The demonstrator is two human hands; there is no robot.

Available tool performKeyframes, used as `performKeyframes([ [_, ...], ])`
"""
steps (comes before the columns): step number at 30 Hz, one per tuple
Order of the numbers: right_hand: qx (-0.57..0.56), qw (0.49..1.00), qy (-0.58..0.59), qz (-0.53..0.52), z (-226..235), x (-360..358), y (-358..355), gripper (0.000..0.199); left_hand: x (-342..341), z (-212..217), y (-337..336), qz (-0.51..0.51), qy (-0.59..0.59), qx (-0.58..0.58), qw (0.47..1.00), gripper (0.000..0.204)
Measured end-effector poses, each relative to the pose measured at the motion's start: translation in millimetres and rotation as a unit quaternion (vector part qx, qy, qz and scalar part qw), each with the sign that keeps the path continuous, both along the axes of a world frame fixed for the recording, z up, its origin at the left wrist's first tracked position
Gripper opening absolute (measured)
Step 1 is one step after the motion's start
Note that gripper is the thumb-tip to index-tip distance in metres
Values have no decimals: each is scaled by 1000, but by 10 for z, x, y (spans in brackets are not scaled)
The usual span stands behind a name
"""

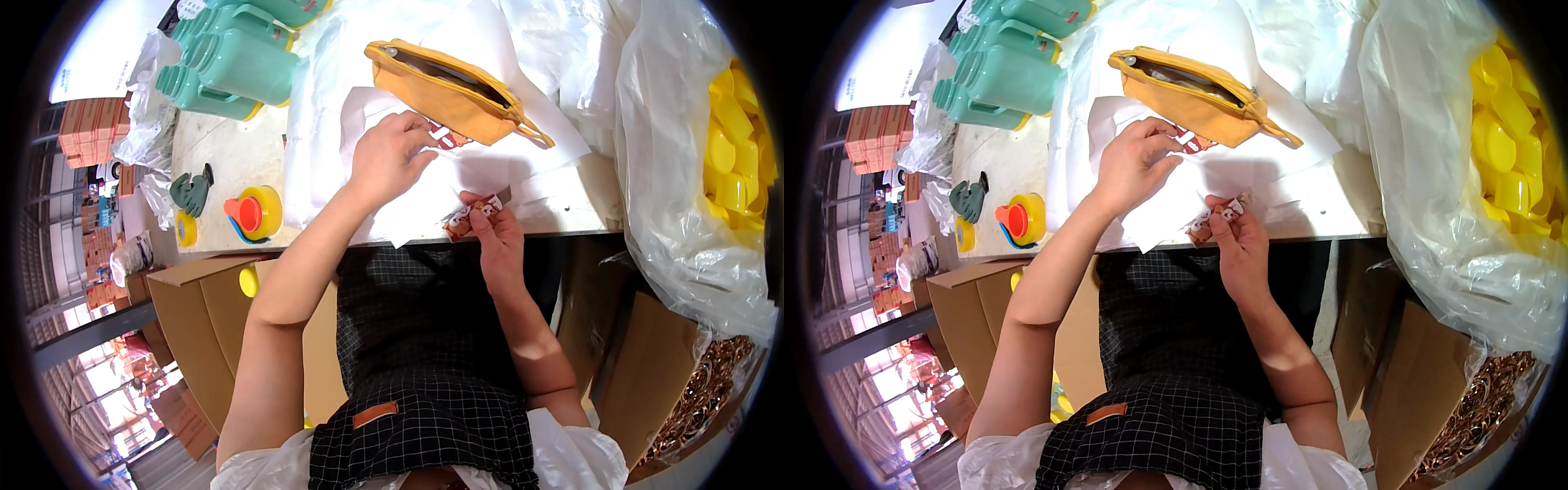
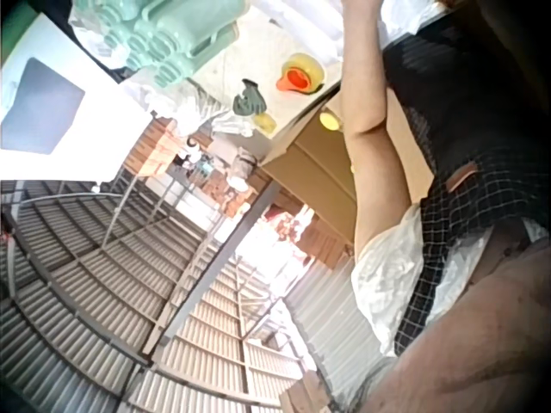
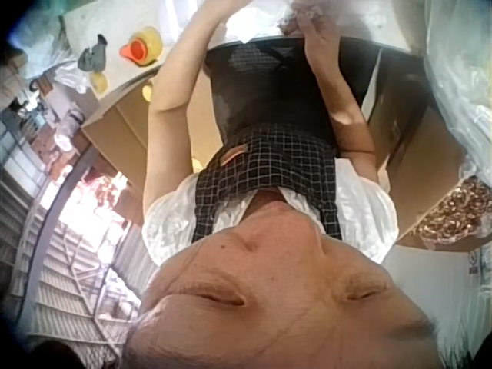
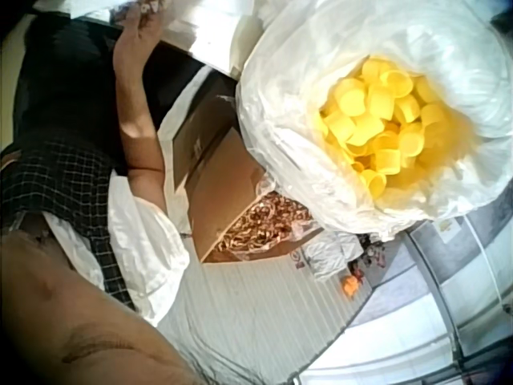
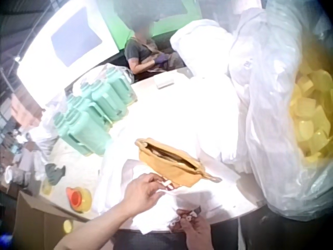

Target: The person assembles teal plastic containers by screwing yellow lids onto them and placing them into a cardboard box. They then retrieve a small yellow pouch, open it, and remove a sheet of stickers, peeling off individual stickers one by one.

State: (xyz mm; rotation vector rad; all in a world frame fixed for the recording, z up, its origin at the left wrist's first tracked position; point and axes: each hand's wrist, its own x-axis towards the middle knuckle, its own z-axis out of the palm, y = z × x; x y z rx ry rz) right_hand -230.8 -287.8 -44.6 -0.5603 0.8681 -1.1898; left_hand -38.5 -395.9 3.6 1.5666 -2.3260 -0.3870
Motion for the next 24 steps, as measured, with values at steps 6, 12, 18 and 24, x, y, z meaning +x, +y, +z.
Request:
performKeyframes([
  [6, -3, 1000, 7, 4, -5, -44, -10, 26, 18, 104, -75, -84, -61, -13, 995, 14],
  [12, 3, 1000, -6, 1, -35, -12, -4, 25, 4, 71, -49, -80, -51, -21, 995, 13],
  [18, -3, 1000, 0, -2, -38, 3, -15, 25, -29, 7, -74, -84, -78, -56, 992, 8],
  [24, -6, 999, 46, 15, 37, -42, -32, 24, 0, 64, -126, -108, -55, -38, 992, 5],
])
